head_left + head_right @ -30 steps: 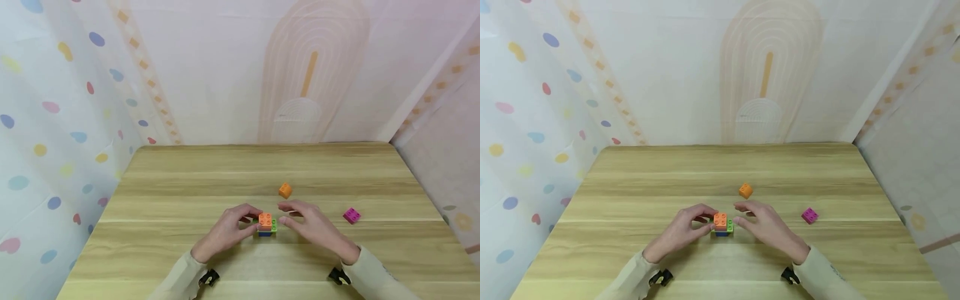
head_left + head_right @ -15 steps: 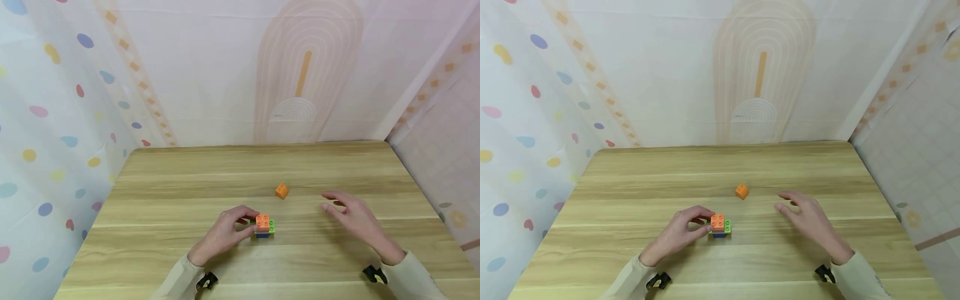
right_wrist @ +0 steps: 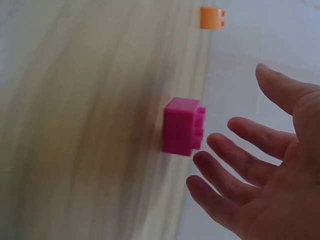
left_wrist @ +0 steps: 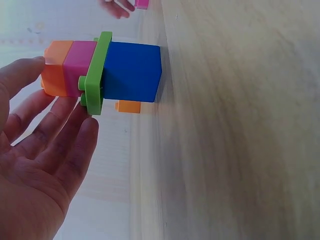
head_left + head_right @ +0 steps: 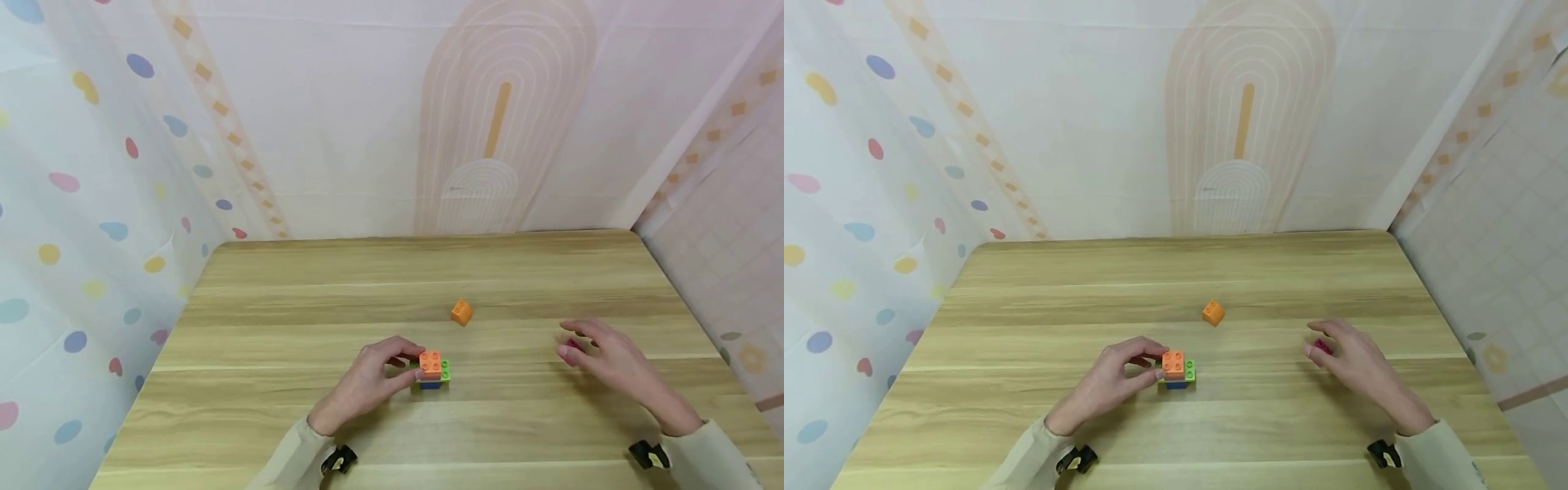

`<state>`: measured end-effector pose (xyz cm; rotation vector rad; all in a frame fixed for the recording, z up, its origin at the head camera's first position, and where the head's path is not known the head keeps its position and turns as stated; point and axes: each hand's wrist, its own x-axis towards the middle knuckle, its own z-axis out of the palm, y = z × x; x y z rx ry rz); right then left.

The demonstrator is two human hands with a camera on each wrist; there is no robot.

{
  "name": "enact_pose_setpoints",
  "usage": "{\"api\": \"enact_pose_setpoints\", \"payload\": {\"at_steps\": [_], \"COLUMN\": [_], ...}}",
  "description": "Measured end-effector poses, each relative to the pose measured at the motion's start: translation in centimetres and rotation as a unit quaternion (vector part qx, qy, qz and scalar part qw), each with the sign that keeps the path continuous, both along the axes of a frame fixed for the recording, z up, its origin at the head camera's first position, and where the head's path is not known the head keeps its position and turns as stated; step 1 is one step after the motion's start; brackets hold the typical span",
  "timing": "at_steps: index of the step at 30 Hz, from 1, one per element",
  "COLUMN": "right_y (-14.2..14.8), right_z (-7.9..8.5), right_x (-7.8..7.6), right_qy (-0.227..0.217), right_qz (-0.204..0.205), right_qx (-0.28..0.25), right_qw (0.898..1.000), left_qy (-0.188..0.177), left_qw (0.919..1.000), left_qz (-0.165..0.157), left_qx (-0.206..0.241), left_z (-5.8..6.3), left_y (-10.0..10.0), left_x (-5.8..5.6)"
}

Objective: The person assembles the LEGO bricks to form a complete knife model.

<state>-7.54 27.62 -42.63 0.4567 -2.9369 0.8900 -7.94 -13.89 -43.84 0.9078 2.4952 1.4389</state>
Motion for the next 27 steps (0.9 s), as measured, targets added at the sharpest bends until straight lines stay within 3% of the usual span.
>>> {"api": "enact_pose_setpoints", "payload": {"at_steps": [10, 18, 27], "right_y": [0.4, 0.4, 0.1], "right_z": [-1.3, -1.2, 0.0], "right_x": [-0.2, -0.3, -0.1], "right_qy": [-0.04, -0.048, -0.034], "right_qz": [0.007, 0.0, -0.04], "right_qx": [0.056, 0.078, 0.018], "right_qw": [0.998, 0.996, 0.998], "left_qy": [-0.006, -0.002, -0.003], "left_qw": [1.0, 1.0, 1.0], "left_qz": [-0.001, 0.003, 0.007], "left_qx": [0.008, 0.006, 0.004], "left_z": [-0.2, -0.2, 0.1], "left_y": [0.0, 0.0, 0.1], "left_x": [0.2, 0.2, 0.4]}}
